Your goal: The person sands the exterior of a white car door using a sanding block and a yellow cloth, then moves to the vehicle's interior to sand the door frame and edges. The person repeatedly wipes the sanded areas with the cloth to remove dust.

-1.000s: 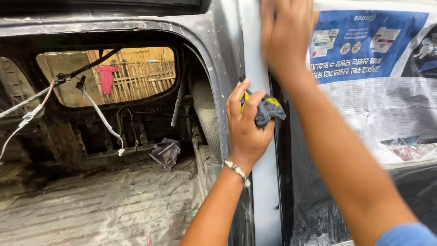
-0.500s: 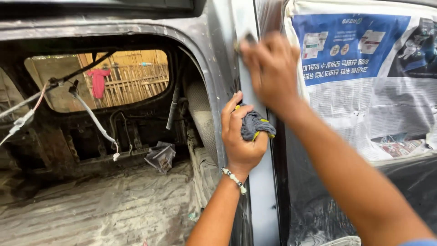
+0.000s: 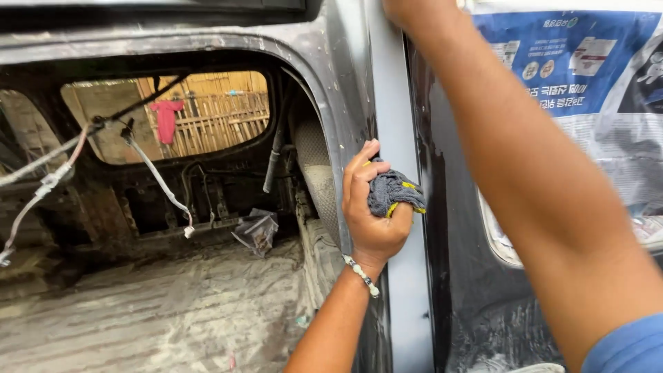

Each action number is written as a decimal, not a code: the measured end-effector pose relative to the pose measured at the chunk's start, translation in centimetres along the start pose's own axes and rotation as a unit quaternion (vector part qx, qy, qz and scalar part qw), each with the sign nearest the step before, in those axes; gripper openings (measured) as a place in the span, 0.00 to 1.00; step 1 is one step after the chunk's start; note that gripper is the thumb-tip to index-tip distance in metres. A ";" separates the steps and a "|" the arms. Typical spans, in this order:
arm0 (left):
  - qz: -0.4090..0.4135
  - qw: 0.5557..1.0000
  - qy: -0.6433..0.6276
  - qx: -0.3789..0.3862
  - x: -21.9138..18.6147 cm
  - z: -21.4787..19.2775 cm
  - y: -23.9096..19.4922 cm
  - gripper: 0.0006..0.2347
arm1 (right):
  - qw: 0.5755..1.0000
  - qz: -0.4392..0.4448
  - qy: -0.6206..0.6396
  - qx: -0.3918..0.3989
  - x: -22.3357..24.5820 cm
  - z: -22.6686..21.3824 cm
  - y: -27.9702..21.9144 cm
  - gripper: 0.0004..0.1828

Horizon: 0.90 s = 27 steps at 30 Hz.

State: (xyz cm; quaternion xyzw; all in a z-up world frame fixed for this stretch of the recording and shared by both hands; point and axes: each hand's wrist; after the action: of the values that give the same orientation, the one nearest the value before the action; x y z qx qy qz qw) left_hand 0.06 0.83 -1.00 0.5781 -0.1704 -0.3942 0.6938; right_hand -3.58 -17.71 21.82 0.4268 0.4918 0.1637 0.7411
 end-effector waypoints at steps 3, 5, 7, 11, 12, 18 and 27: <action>-0.020 1.000 -0.010 0.006 -0.4 -0.3 -0.7 0.17 | 0.999 -0.027 -0.002 -0.032 8.8 -6.7 2.4 0.07; -0.012 1.000 -0.019 0.007 -0.4 -0.2 -0.2 0.17 | 0.987 -0.088 0.024 -0.131 12.9 -11.9 4.2 0.07; 0.014 1.000 -0.005 0.004 -0.4 -0.1 -0.1 0.17 | 0.986 -0.113 0.023 -0.119 11.2 -11.0 5.4 0.04; 0.003 1.000 -0.010 0.007 0.2 0.1 -0.3 0.17 | 0.950 0.133 -0.045 0.280 1.6 0.2 1.6 0.11; -0.004 1.000 -0.014 0.010 0.2 0.1 -0.3 0.17 | 0.986 0.056 -0.053 0.149 3.7 -1.7 1.5 0.08; 0.008 1.000 -0.009 -0.003 0.2 0.0 0.1 0.17 | 0.993 -0.009 0.098 -0.072 7.0 -7.4 4.3 0.09; -0.022 0.999 -0.047 -0.003 0.3 -0.1 -0.7 0.17 | 0.995 0.068 0.077 -0.010 12.2 -10.6 -4.1 0.09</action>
State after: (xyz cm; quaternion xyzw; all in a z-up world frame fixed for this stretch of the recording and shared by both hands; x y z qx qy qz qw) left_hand 0.05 0.62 -1.75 0.5610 -0.1885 -0.4367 0.6775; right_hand -7.84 -7.03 9.76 0.4381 0.5161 0.2507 0.6920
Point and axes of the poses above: each hand's wrist, its own y-axis towards the middle knuckle, its own z-axis out of the palm, x = y × z, and after that the axes turned 10 degrees about -z, right-handed
